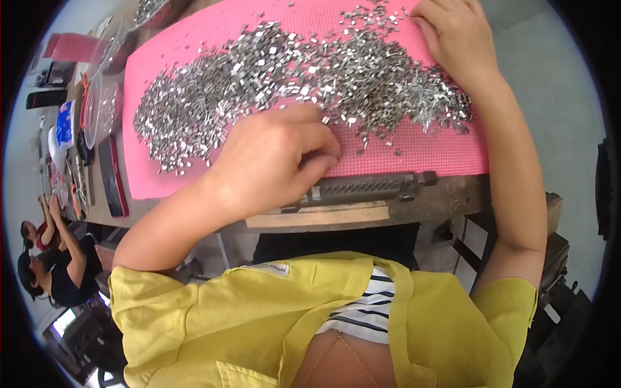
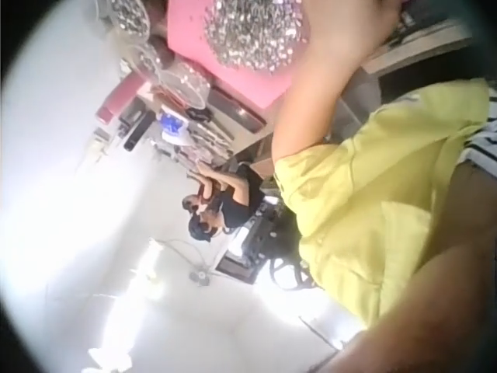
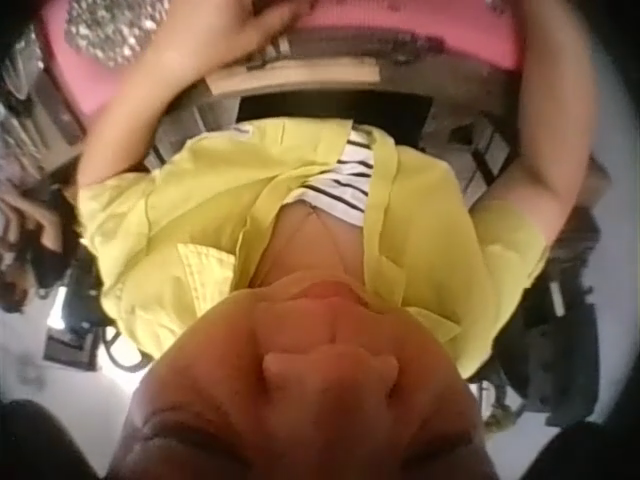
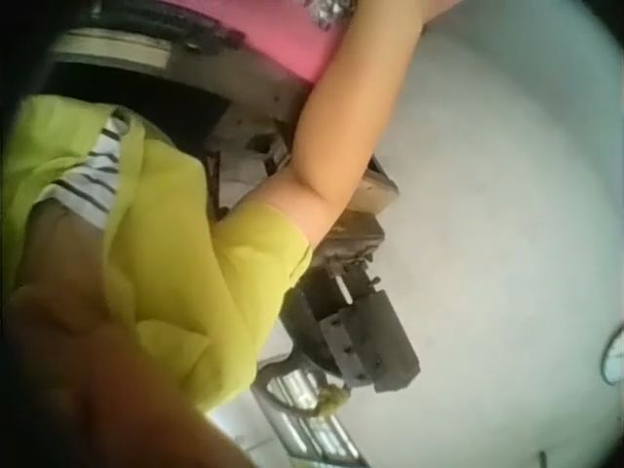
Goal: Assembling small metal components by placing them into a precision jig on a workbench.
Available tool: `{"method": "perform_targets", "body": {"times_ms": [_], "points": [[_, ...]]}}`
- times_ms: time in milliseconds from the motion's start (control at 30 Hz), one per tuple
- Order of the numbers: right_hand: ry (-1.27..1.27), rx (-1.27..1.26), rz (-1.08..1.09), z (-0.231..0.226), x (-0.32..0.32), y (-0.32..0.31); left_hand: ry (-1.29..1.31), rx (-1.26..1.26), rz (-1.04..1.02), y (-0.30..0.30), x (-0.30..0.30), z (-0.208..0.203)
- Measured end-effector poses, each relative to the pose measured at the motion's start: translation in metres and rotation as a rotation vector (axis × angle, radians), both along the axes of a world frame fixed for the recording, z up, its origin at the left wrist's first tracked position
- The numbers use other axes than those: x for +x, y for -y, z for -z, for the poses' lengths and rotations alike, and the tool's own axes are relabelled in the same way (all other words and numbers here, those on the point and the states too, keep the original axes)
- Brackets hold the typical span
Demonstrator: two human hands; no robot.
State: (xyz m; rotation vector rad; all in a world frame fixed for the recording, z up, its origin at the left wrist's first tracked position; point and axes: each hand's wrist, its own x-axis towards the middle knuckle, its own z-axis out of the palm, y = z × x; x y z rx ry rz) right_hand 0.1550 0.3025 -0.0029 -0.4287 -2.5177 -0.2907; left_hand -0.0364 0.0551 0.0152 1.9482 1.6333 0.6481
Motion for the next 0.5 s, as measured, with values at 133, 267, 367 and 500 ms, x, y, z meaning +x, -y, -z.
{"method": "perform_targets", "body": {"times_ms": [133, 267, 367, 500], "points": [[-0.079, -0.058, 0.097, -0.008, 0.014, 0.019, 0.112, 0.085, -0.109, 0.000, -0.003, 0.005], [-0.181, -0.399, 0.085, -0.005, 0.044, 0.039, 0.121, 0.066, -0.111, 0.007, 0.003, 0.000], [-0.267, -0.695, 0.095, -0.012, 0.049, 0.090, 0.057, 0.111, -0.087, 0.013, 0.008, 0.004], [-0.274, -0.836, 0.078, -0.008, 0.071, 0.134, -0.101, 0.105, -0.076, 0.016, 0.015, 0.001]]}}
